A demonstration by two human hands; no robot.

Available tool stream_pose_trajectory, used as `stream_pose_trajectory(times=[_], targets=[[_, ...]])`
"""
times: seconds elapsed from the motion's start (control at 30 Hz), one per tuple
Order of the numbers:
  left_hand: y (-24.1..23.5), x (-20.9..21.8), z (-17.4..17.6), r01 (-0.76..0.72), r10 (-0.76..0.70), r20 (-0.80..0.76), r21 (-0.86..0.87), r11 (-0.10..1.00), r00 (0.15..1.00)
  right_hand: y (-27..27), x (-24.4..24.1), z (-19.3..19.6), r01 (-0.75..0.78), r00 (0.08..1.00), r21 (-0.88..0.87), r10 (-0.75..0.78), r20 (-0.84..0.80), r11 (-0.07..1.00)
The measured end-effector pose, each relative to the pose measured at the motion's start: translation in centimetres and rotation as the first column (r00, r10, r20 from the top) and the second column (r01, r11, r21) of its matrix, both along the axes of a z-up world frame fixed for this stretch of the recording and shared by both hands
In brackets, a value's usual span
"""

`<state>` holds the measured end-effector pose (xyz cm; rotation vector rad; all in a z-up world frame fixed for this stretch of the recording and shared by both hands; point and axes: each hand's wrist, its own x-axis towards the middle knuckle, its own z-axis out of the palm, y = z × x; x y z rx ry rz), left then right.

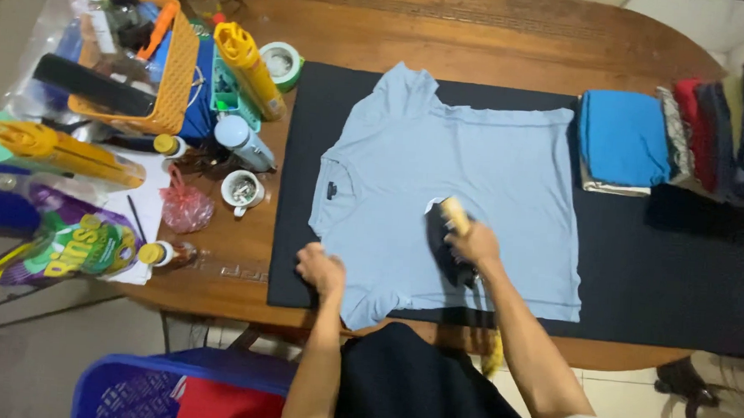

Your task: The person irons a light blue t-shirt on a black mat, folds it, and places it in a blue basket. Then, the person irons a bright blue t-shirt, folds it, and places it in the same basket.

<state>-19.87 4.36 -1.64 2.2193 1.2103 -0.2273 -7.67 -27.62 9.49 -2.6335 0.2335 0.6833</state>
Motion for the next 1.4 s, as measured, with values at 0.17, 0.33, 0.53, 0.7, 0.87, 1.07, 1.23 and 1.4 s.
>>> stream_pose_trajectory(times=[0.17, 0.33, 0.53, 0.7, 0.87, 1.07, 1.23, 1.4], targets=[[-7.6, 1.2, -2.3, 0.500, -0.422, 0.363, -0.156, 0.852, 0.831, 0.9, -4.3, -1.2, -0.266, 0.957, -0.087, 0.252, -0.140, 0.960], [-7.2, 2.1, -4.7, 0.429, -0.453, 0.020, -0.364, 0.827, 0.891, -3.5, -4.1, -1.3, -0.101, 0.987, -0.079, 0.089, -0.134, 0.992], [-6.9, 3.4, -6.3, 0.350, -0.408, -0.070, -0.395, 0.849, 0.910, -15.5, -0.9, -3.9, 0.449, 0.893, -0.048, -0.447, 0.047, 0.892], [-8.1, 3.6, -5.2, 0.333, -0.385, -0.120, -0.314, 0.889, 0.915, -21.6, -0.7, -4.4, 0.664, 0.747, -0.069, -0.662, 0.060, 0.744], [-15.7, 6.1, 2.4, 0.495, -0.544, -0.058, -0.342, 0.799, 0.837, -15.6, -2.9, -1.7, 0.348, 0.935, -0.047, -0.351, -0.059, 0.936], [-19.8, 6.7, 2.1, 0.452, -0.521, -0.105, -0.370, 0.811, 0.847, -13.0, -4.4, -0.9, 0.115, 0.972, -0.060, -0.125, -0.198, 0.992], [-20.0, 7.5, 0.6, 0.420, -0.497, -0.161, -0.356, 0.835, 0.853, -19.6, -3.0, -1.9, 0.391, 0.908, -0.043, -0.393, -0.147, 0.919], [-20.5, 7.9, 1.4, 0.393, -0.472, -0.189, -0.341, 0.854, 0.861, -29.0, -0.8, -5.3, 0.695, 0.715, -0.070, -0.698, -0.043, 0.716]])
